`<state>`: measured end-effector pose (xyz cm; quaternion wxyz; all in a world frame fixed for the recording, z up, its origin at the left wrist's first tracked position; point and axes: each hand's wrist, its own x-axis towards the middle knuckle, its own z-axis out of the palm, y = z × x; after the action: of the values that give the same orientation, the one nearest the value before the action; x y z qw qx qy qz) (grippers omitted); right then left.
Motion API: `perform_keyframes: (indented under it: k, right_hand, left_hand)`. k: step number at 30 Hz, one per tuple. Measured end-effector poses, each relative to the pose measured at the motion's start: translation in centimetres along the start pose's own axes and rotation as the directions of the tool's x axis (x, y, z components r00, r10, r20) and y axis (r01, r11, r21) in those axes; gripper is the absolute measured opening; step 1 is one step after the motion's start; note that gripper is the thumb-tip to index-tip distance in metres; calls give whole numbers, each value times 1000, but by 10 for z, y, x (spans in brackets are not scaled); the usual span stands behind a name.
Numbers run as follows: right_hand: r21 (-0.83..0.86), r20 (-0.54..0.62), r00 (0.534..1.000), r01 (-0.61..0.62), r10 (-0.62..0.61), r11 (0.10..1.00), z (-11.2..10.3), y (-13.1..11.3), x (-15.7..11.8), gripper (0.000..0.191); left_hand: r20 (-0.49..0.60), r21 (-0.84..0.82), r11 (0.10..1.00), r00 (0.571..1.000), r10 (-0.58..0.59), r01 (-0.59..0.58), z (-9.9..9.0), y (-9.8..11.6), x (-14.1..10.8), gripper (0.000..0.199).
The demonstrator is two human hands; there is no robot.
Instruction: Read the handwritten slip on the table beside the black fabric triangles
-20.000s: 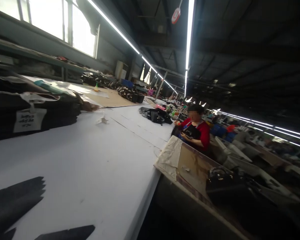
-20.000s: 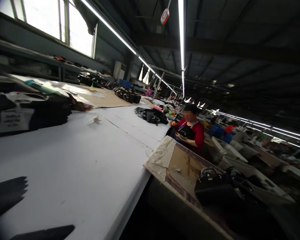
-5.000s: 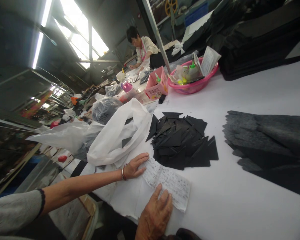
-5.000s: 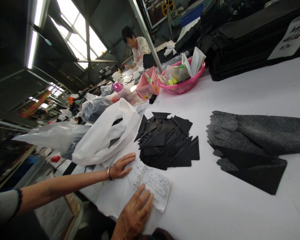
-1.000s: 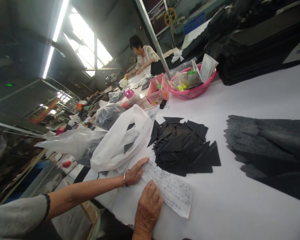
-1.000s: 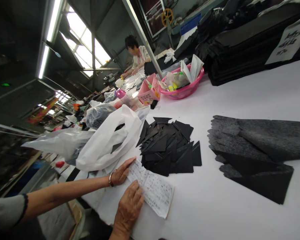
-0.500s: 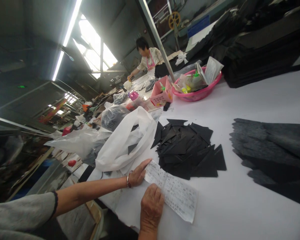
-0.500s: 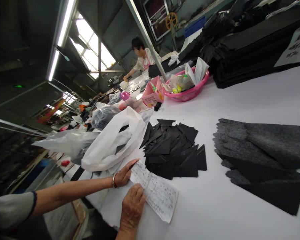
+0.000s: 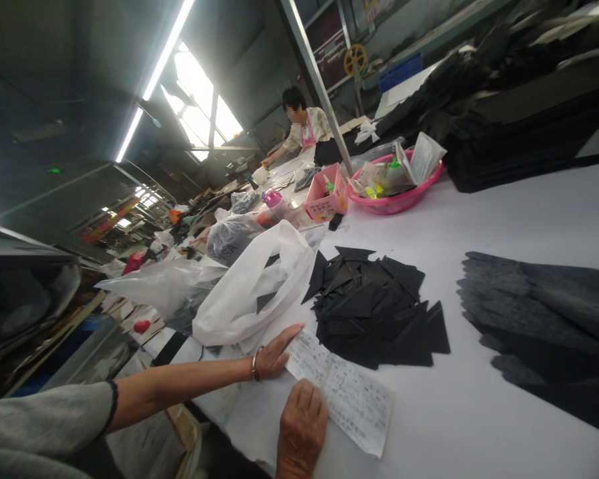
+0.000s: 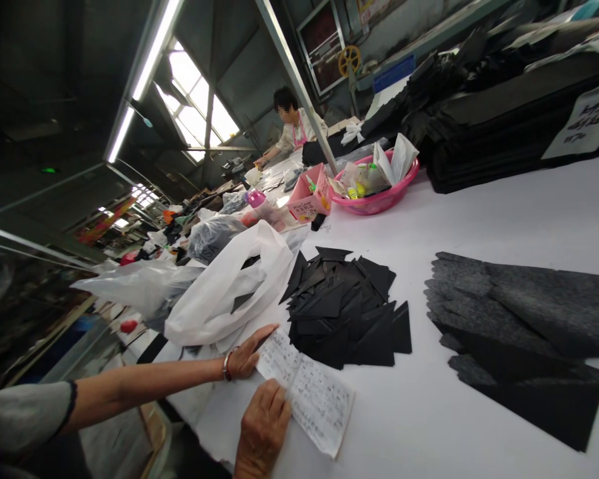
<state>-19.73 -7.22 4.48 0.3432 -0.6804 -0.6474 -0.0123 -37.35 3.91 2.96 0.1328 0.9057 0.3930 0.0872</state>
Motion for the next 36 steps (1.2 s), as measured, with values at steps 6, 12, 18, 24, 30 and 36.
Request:
perform_keyframes:
  k: [6, 12, 18, 24, 30, 36]
  right_hand:
    - [-40, -15, 1000, -8, 7, 999, -1, 0, 0, 31]
    - [-41, -35, 999, -36, 35, 999, 3, -2, -2, 29]
    - [-35, -40, 994, -105, 103, 994, 7, -6, -2, 25]
    - [-11, -4, 996, -91, 91, 996, 5, 0, 3, 21]
    - [-31, -18, 997, -81, 80, 996, 3, -3, 10, 22]
    - [-102, 82, 989, -111, 119, 989, -6, -2, 20, 21]
  left_hand:
    - [73, -6, 999, 996, 44, -43, 1, -12, -2, 90]
    - [7, -172, 981, 996, 89, -86, 3, -11, 1, 103]
    - [-38, -285, 958, 999, 34, -43, -6, 5, 8, 106]
    - [-63, -289, 957, 998, 13, -31, -6, 7, 8, 104]
    - [-39, -290, 957, 999, 7, -18, -9, 10, 9, 103]
    - [2, -281, 960, 1000, -11, 12, -14, 9, 10, 105]
